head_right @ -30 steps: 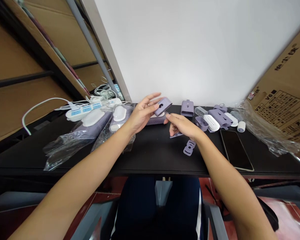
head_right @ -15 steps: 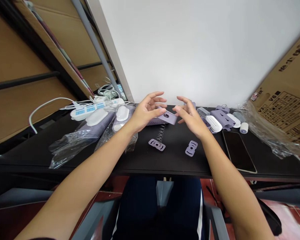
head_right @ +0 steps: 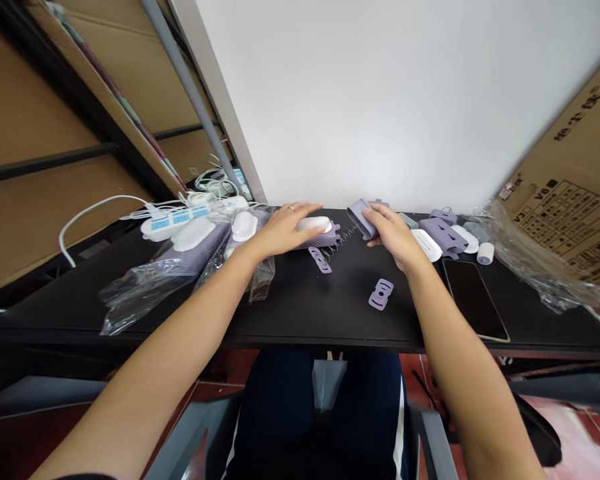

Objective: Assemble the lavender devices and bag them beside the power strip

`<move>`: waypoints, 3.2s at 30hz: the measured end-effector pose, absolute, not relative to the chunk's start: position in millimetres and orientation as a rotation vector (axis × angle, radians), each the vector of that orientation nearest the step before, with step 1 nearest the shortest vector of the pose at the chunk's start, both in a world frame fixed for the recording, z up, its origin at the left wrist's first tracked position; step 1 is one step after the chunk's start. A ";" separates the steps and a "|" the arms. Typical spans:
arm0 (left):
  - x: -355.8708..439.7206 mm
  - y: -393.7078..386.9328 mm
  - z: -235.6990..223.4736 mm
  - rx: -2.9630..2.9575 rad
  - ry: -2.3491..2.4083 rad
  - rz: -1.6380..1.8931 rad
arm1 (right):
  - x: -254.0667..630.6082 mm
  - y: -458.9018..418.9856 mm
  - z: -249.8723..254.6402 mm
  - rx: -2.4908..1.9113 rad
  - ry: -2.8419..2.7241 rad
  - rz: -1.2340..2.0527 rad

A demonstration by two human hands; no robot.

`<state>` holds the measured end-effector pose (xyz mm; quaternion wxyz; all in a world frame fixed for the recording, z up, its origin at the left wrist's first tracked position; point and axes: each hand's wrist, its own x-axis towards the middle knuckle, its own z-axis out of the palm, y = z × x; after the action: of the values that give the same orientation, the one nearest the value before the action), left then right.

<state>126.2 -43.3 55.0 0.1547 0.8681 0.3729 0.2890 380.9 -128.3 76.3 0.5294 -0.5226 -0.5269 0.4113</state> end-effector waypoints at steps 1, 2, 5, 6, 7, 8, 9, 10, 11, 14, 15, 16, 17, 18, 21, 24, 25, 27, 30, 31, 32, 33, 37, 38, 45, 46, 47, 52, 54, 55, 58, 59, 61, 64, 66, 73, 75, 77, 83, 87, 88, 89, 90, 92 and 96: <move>122.5 -40.6 53.2 2.542 1.142 0.689 | 382.4 -126.4 76.0 -1.264 -1.182 1.000; 119.9 -38.4 51.4 2.575 1.190 0.583 | 383.8 -124.4 75.5 -1.276 -1.107 1.014; 116.6 -34.2 47.0 2.619 1.240 0.452 | 387.0 -118.6 74.1 -1.276 -0.907 1.037; 116.3 -33.2 46.1 2.620 1.238 0.458 | 388.0 -116.9 73.9 -1.270 -0.849 1.037; 116.2 -32.2 45.4 2.615 1.234 0.474 | 389.2 -115.4 73.7 -1.263 -0.798 1.033; 115.9 -31.3 45.0 2.606 1.226 0.488 | 390.5 -114.1 73.7 -1.253 -0.756 1.028; 115.5 -30.5 44.8 2.598 1.218 0.498 | 391.9 -113.0 73.6 -1.240 -0.720 1.022; 115.0 -29.9 44.8 2.593 1.211 0.496 | 393.4 -112.0 73.5 -1.224 -0.692 1.018; 114.3 -29.5 45.1 2.593 1.200 0.480 | 394.8 -111.2 73.3 -1.206 -0.669 1.016; 112.2 -29.7 46.0 2.592 1.137 0.393 | 398.3 -109.0 71.5 -1.166 -0.628 1.017; 111.7 -29.9 46.1 2.585 1.116 0.381 | 399.3 -108.3 70.6 -1.162 -0.624 1.019; 111.5 -30.2 46.1 2.574 1.098 0.385 | 400.1 -107.6 69.6 -1.159 -0.625 1.020; 111.7 -30.3 45.8 2.563 1.078 0.406 | 401.0 -106.9 68.6 -1.155 -0.630 1.018; 112.1 -30.4 45.4 2.553 1.059 0.448 | 401.7 -106.2 67.6 -1.151 -0.636 1.015; 114.8 -29.7 44.3 2.535 0.994 0.645 | 403.6 -104.7 66.0 -1.129 -0.651 0.995; 118.1 -29.4 44.6 2.539 0.983 0.798 | 404.4 -105.0 67.2 -1.098 -0.632 0.992; 119.1 -29.9 44.9 2.547 0.982 0.814 | 404.5 -105.3 67.9 -1.087 -0.620 0.994; 120.7 -31.8 45.7 2.562 0.973 0.808 | 404.4 -106.1 69.3 -1.067 -0.618 0.994; 123.0 -35.7 46.0 2.556 0.952 0.775 | 404.7 -106.1 69.6 -1.050 -0.652 0.980; 123.7 -36.9 45.8 2.548 0.945 0.776 | 404.9 -105.7 69.1 -1.049 -0.657 0.977; 124.4 -37.8 45.5 2.539 0.936 0.787 | 405.1 -105.2 68.5 -1.051 -0.658 0.975; 125.1 -38.5 45.1 2.528 0.928 0.804 | 405.3 -104.6 67.6 -1.056 -0.659 0.972; 126.7 -38.9 43.1 2.482 0.900 0.866 | 405.6 -102.8 63.9 -1.103 -0.702 0.924; 126.9 -38.8 42.8 2.476 0.896 0.870 | 405.6 -102.7 63.3 -1.115 -0.718 0.902; 127.2 -41.1 44.6 2.511 0.887 0.840 | 401.4 -107.3 65.2 -1.162 -0.739 0.715; 127.4 -41.9 45.2 2.521 0.891 0.832 | 400.6 -108.3 65.7 -1.167 -0.750 0.681; 127.5 -42.9 45.8 2.534 0.896 0.824 | 399.8 -109.2 66.3 -1.173 -0.765 0.648; 128.1 -47.9 49.0 2.608 0.918 0.794 | 397.2 -112.6 69.6 -1.180 -0.818 0.565; 128.6 -49.8 50.1 2.631 0.910 0.794 | 396.3 -113.5 71.1 -1.189 -0.814 0.558; 128.8 -50.8 50.6 2.642 0.904 0.795 | 395.7 -113.8 71.7 -1.192 -0.810 0.554; 129.4 -54.5 52.9 2.672 0.900 0.779 | 394.3 -113.6 71.8 -1.184 -0.802 0.513; 129.5 -56.0 53.9 2.681 0.905 0.767 | 393.9 -113.2 71.4 -1.176 -0.803 0.498; 129.4 -58.8 55.9 2.699 0.932 0.740 | 393.6 -112.3 70.2 -1.169 -0.804 0.476; 129.7 -61.9 57.6 2.742 0.965 0.708 | 393.3 -111.7 68.7 -1.170 -0.827 0.450; 130.4 -63.0 57.5 2.782 0.956 0.699 | 392.8 -112.3 68.4 -1.169 -0.845 0.413; 134.2 -65.0 55.0 2.850 0.956 0.688 | 392.2 -113.4 65.9 -1.157 -0.903 0.285; 135.1 -65.5 54.9 2.851 0.984 0.676 | 393.9 -112.1 64.5 -1.158 -0.915 0.275; 135.7 -66.3 55.5 2.846 1.024 0.651 | 395.7 -111.0 63.2 -1.161 -0.922 0.271; 136.2 -70.5 59.6 2.817 1.106 0.621 | 395.3 -109.9 56.2 -1.160 -0.995 0.170; 136.0 -71.1 60.5 2.810 1.111 0.630 | 390.5 -110.1 49.0 -1.182 -1.115 0.045; 136.0 -70.6 59.9 2.812 1.102 0.638 | 389.5 -110.3 47.8 -1.190 -1.143 0.031; 136.0 -69.9 59.0 2.816 1.093 0.649 | 388.7 -110.5 47.0 -1.197 -1.166 0.027; 136.0 -68.9 57.8 2.823 1.081 0.659 | 388.2 -110.7 46.6 -1.204 -1.185 0.036; 136.3 -66.5 54.9 2.854 1.046 0.689 | 387.6 -111.3 46.4 -1.214 -1.202 0.076; 138.5 -62.3 50.0 2.923 0.992 0.749 | 384.2 -112.3 45.2 -1.234 -1.226 0.181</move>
<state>138.5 -62.3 50.0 -0.0172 0.9201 0.3123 0.2357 384.2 -112.3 45.2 0.6414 -0.5413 -0.5379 0.0792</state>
